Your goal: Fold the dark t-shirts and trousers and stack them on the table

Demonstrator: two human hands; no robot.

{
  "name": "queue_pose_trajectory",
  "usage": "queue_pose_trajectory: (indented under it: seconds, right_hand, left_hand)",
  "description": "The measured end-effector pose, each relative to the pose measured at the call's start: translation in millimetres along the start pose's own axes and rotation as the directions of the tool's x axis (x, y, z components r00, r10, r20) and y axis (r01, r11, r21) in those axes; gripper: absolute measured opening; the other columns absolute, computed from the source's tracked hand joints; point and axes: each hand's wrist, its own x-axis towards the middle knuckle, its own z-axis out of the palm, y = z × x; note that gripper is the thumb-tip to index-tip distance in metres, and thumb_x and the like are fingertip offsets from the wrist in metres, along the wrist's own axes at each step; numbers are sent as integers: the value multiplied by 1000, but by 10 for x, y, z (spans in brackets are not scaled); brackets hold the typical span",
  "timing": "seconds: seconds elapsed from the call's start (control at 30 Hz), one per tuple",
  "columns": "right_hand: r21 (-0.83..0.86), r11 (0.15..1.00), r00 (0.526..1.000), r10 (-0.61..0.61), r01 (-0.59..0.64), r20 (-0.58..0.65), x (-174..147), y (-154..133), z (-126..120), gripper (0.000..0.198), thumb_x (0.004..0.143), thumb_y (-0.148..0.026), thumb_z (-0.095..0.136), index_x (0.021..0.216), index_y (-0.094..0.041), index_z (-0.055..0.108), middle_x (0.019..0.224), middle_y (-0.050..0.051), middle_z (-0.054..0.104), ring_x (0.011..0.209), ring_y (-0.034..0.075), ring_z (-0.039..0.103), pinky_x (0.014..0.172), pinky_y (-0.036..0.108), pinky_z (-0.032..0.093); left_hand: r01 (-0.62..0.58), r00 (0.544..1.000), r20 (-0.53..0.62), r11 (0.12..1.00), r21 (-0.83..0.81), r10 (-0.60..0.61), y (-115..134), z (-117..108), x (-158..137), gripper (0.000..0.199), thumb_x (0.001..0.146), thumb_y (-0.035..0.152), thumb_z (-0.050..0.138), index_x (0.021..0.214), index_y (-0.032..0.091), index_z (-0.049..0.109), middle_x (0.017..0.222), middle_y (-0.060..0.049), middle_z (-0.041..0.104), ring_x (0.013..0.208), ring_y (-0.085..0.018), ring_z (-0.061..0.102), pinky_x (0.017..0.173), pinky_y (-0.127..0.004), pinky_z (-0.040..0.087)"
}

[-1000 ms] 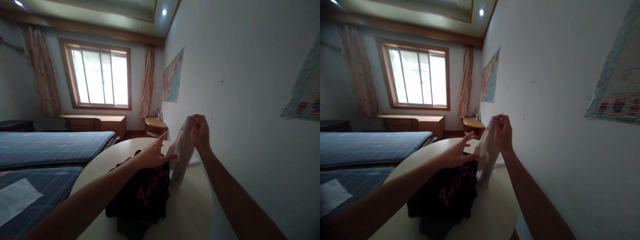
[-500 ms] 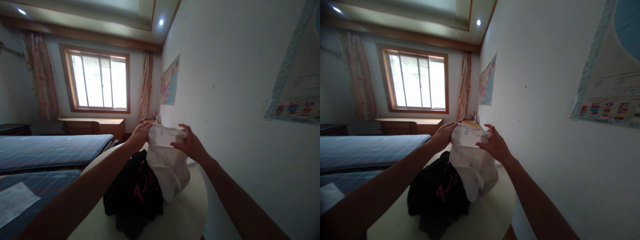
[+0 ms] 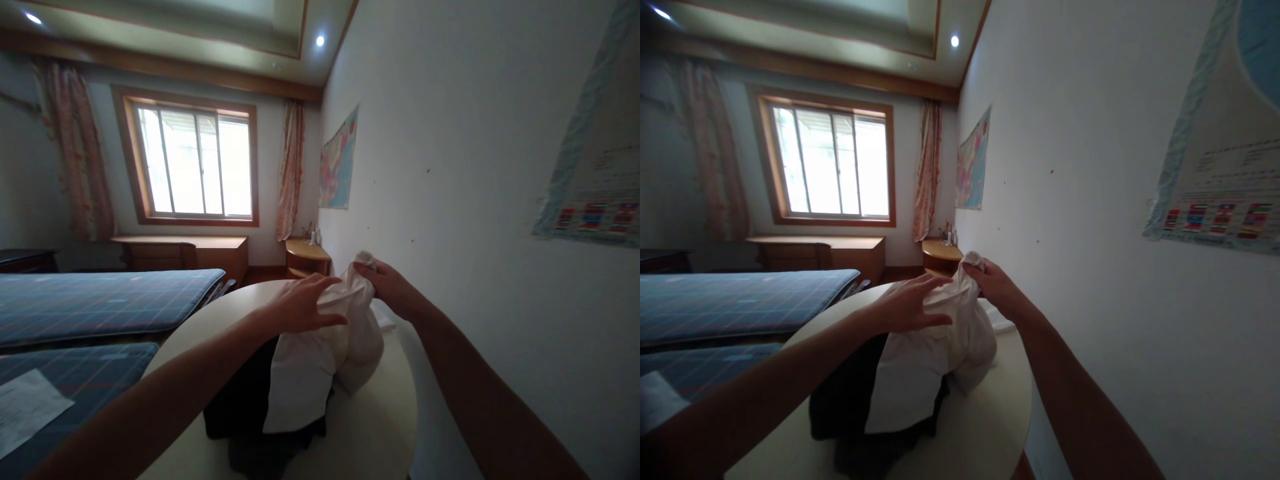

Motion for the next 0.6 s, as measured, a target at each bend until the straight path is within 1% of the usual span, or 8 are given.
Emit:
queue_pose_trajectory:
  seconds: [0.07, 0.13, 0.2, 0.27, 0.33, 0.43, 0.53, 0.6]
  right_hand:
    - [91, 995, 999, -35, 37, -18, 0, -90, 67, 47, 75, -58, 71, 96, -18, 58, 77, 2, 68, 62, 15, 61, 54, 26, 49]
    - [120, 991, 997, -61, 66, -52, -12, -97, 98, 54, 71, -57, 75, 105, -20, 55, 79, 2, 68, 66, 16, 62, 56, 26, 50]
    - [84, 992, 990, -88, 98, -112, -46, -34, 117, 67, 65, -54, 81, 114, -21, 48, 74, -2, 66, 65, 16, 62, 58, 27, 50]
    - [-7, 995, 982, -100, 100, -160, -118, 67, 170, 73, 63, -55, 82, 115, -21, 43, 65, -7, 60, 60, 15, 59, 57, 26, 49]
    - [-147, 987, 986, -85, 64, -143, -228, 164, 279, 67, 66, -60, 78, 110, -22, 44, 62, -8, 58, 54, 13, 56, 52, 25, 46]
    - [-399, 916, 994, -79, 43, -77, -405, 259, 498, 51, 70, -60, 74, 97, -23, 51, 71, -1, 63, 53, 14, 57, 50, 26, 42]
    - [-547, 835, 987, -129, 59, -91, -470, 302, 599, 35, 82, -56, 63, 80, -23, 54, 73, 2, 64, 57, 16, 58, 52, 28, 41]
    - [-499, 862, 980, -165, 87, -114, -427, 313, 537, 33, 87, -54, 55, 78, -23, 53, 74, 2, 64, 58, 16, 58, 53, 28, 42]
  left_hand:
    - [-24, 1000, -1, 1000, 1, 24, 31, 49, 16, 34, 80, 50, 66, 103, 27, 71, 93, -6, 71, 85, -27, 65, 81, -35, 46]
    - [26, 995, -91, 996, -82, -33, -24, 56, 84, 23, 87, 43, 57, 89, 24, 71, 76, -4, 68, 72, -22, 62, 71, -31, 45]
    - [121, 965, -198, 961, -250, -172, -119, 15, 177, 22, 87, 37, 53, 81, 21, 66, 69, -1, 63, 65, -18, 58, 61, -26, 42]
    - [213, 904, -244, 866, -453, -350, -188, -62, 259, 21, 85, 35, 53, 76, 18, 61, 65, 1, 59, 60, -15, 54, 54, -23, 38]
    - [254, 851, -213, 731, -634, -481, -190, -148, 308, 20, 82, 34, 57, 71, 17, 59, 60, 2, 55, 54, -12, 50, 50, -21, 37]
    - [235, 843, -112, 547, -803, -527, -89, -234, 324, 21, 78, 35, 65, 70, 16, 59, 57, 3, 54, 51, -11, 50, 49, -20, 37]
    - [236, 854, -43, 461, -855, -518, 11, -260, 315, 22, 76, 35, 69, 72, 15, 60, 56, 4, 53, 49, -9, 50, 47, -18, 36]
    - [221, 850, -53, 447, -867, -524, 18, -276, 310, 22, 75, 34, 71, 74, 15, 61, 58, 4, 55, 48, -8, 51, 46, -17, 37]
